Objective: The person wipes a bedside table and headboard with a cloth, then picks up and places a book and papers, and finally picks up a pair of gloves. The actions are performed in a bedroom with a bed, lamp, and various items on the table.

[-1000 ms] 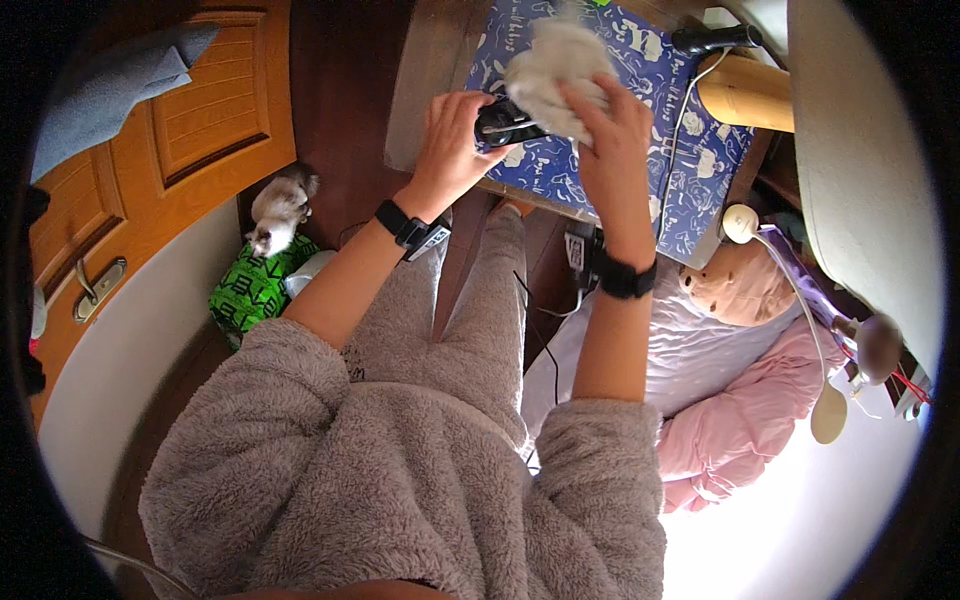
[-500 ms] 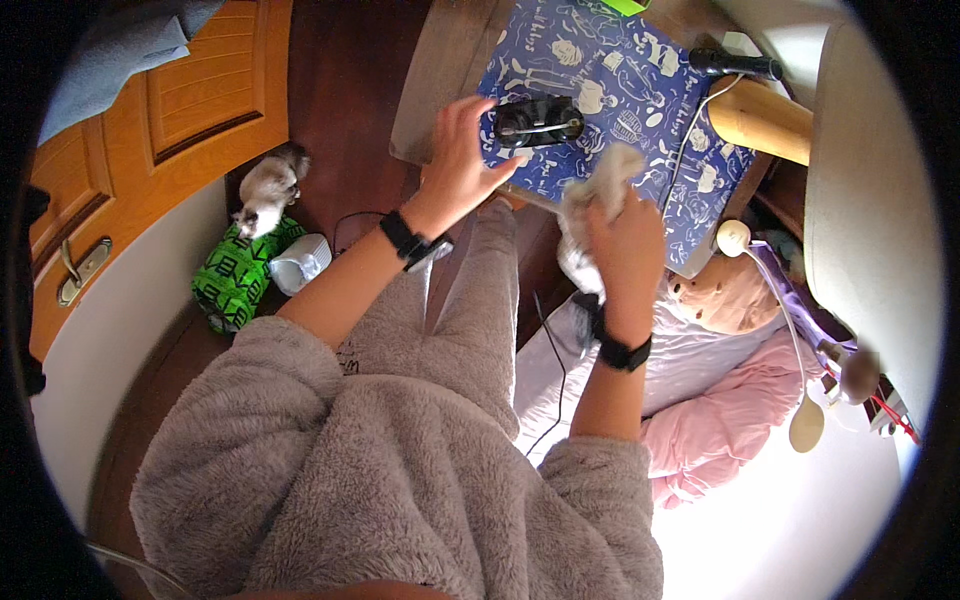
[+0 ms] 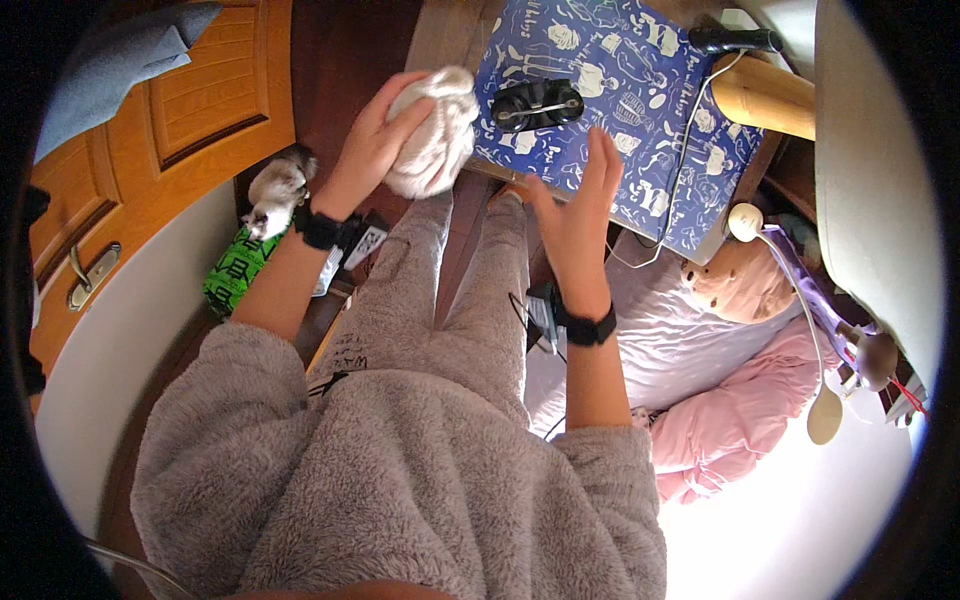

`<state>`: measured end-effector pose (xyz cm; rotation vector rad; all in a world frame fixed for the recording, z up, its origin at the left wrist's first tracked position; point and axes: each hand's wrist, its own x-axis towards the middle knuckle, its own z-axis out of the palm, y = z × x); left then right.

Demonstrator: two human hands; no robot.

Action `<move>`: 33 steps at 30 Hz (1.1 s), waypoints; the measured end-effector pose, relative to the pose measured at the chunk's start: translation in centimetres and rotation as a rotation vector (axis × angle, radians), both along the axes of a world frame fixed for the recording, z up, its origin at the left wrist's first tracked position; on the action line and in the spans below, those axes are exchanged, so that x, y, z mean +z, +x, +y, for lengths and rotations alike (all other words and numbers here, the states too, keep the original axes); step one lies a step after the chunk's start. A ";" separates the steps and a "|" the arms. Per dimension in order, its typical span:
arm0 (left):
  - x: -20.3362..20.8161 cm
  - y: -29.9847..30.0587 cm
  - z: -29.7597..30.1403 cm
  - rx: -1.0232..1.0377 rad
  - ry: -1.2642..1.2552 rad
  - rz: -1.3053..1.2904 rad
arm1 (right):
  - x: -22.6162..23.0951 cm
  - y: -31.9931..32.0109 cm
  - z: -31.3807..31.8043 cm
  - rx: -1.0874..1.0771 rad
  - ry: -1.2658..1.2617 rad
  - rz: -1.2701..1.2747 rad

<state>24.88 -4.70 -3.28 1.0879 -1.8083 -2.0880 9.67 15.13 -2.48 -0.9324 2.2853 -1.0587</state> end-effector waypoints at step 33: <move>-1.4 -0.1 5.2 -0.190 -0.909 -0.102 | -5.1 -0.3 -3.5 -0.028 -0.031 0.102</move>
